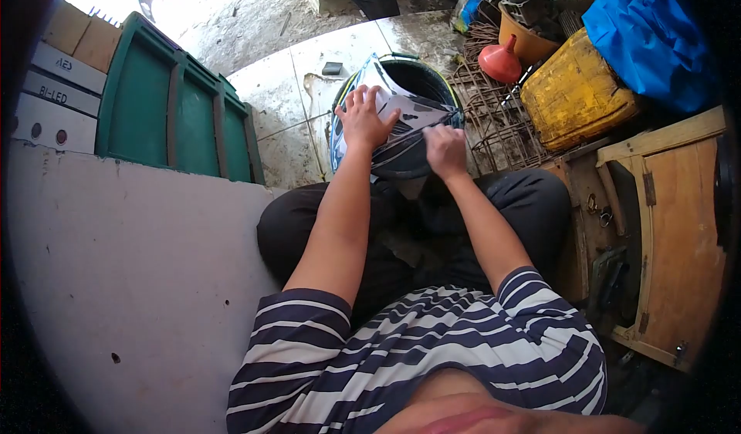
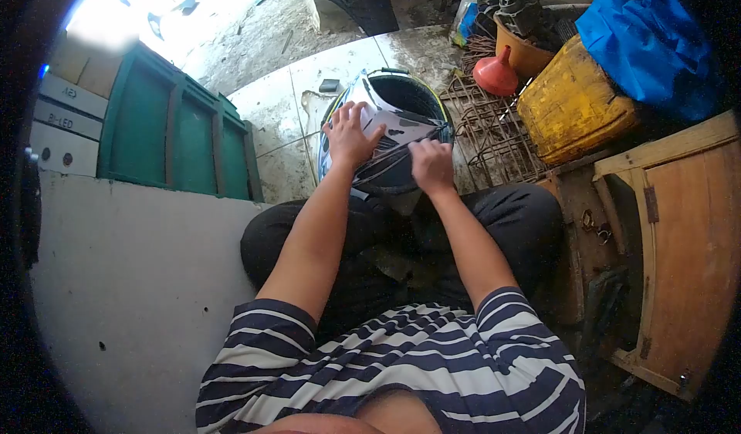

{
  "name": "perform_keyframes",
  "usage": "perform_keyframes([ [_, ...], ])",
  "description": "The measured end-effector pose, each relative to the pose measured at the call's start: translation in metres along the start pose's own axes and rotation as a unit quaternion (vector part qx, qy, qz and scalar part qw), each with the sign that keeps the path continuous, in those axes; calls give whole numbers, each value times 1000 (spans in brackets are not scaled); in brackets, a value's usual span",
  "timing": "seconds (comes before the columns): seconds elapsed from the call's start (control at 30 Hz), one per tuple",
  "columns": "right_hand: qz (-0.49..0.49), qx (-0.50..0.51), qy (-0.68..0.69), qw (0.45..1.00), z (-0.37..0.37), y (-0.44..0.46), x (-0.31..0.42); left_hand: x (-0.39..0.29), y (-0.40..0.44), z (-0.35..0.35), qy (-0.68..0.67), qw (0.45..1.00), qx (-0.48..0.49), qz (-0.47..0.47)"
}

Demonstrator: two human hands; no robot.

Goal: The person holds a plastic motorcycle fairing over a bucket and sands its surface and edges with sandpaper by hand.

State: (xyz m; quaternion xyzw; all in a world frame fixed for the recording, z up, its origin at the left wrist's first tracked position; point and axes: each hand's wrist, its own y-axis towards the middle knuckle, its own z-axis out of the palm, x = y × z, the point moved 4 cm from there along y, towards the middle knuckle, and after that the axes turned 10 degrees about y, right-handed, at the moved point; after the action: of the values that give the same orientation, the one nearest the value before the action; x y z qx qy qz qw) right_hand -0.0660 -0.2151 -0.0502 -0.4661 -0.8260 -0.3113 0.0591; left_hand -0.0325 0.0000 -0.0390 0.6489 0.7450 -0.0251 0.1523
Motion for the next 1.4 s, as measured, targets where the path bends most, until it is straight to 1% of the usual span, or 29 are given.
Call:
perform_keyframes([
  [0.03,37,-32,-25,998,-1,0,-9,1,0,0,-1,1000,3,1],
  [0.1,64,-58,-22,996,-2,0,-17,2,1,3,-8,1000,-5,-4],
  [0.17,10,19,-35,999,7,-1,-5,2,2,7,-13,1000,-11,-3],
  [0.2,-18,39,-9,999,11,-4,6,2,2,7,-13,1000,-13,-4],
  [0.23,-47,22,11,999,12,-6,16,2,2,8,-12,1000,-16,-5],
  [0.3,-27,13,-7,1000,5,-3,13,2,1,7,-11,1000,-13,-3],
  [0.37,57,-14,-65,996,2,-2,-15,2,1,3,-8,1000,-1,-4],
  [0.4,62,-74,-51,994,-5,0,-21,2,1,2,-7,1000,0,-6],
  [0.5,44,-17,-66,997,3,0,-17,0,1,3,-8,1000,-1,-5],
  [0.57,-10,-6,1,1000,7,-6,5,2,2,7,-8,1000,-13,-3],
  [0.63,-42,-17,24,999,9,-9,13,2,2,7,-8,1000,-13,-2],
  [0.73,57,-25,-33,998,2,-5,-14,3,1,5,-5,1000,-7,-2],
  [0.77,66,-84,-30,994,-1,-3,-21,3,1,4,-6,1000,-6,-2],
  [0.83,63,-62,-26,996,0,-1,-20,2,1,6,-7,1000,-4,-2],
  [0.87,53,-29,-22,998,4,-3,-14,3,1,7,-7,1000,-4,-3],
  [0.9,40,3,-19,999,10,-6,-6,2,2,7,-9,1000,-6,-5],
  [0.93,9,12,-1,1000,12,-8,2,2,2,6,-10,1000,-8,-5],
  [1.03,36,-8,-13,999,8,-5,-6,2,2,6,-13,1000,-9,-3],
  [1.07,91,-23,-23,995,4,-5,-16,3,2,6,-12,1000,-11,-5],
  [1.1,107,-77,-8,991,0,-3,-23,3,1,5,-11,1000,-12,-5],
  [1.17,81,-82,-20,993,2,-2,-25,2,1,5,-11,1000,-17,-4],
  [1.27,42,11,-15,999,13,-7,-5,1,3,7,-16,1000,-26,-3],
  [1.37,24,-35,1,999,10,-7,4,2,0,4,-11,1000,-15,-5],
  [1.4,42,-43,-5,998,7,-4,-2,2,0,2,-5,1000,-8,-5],
])
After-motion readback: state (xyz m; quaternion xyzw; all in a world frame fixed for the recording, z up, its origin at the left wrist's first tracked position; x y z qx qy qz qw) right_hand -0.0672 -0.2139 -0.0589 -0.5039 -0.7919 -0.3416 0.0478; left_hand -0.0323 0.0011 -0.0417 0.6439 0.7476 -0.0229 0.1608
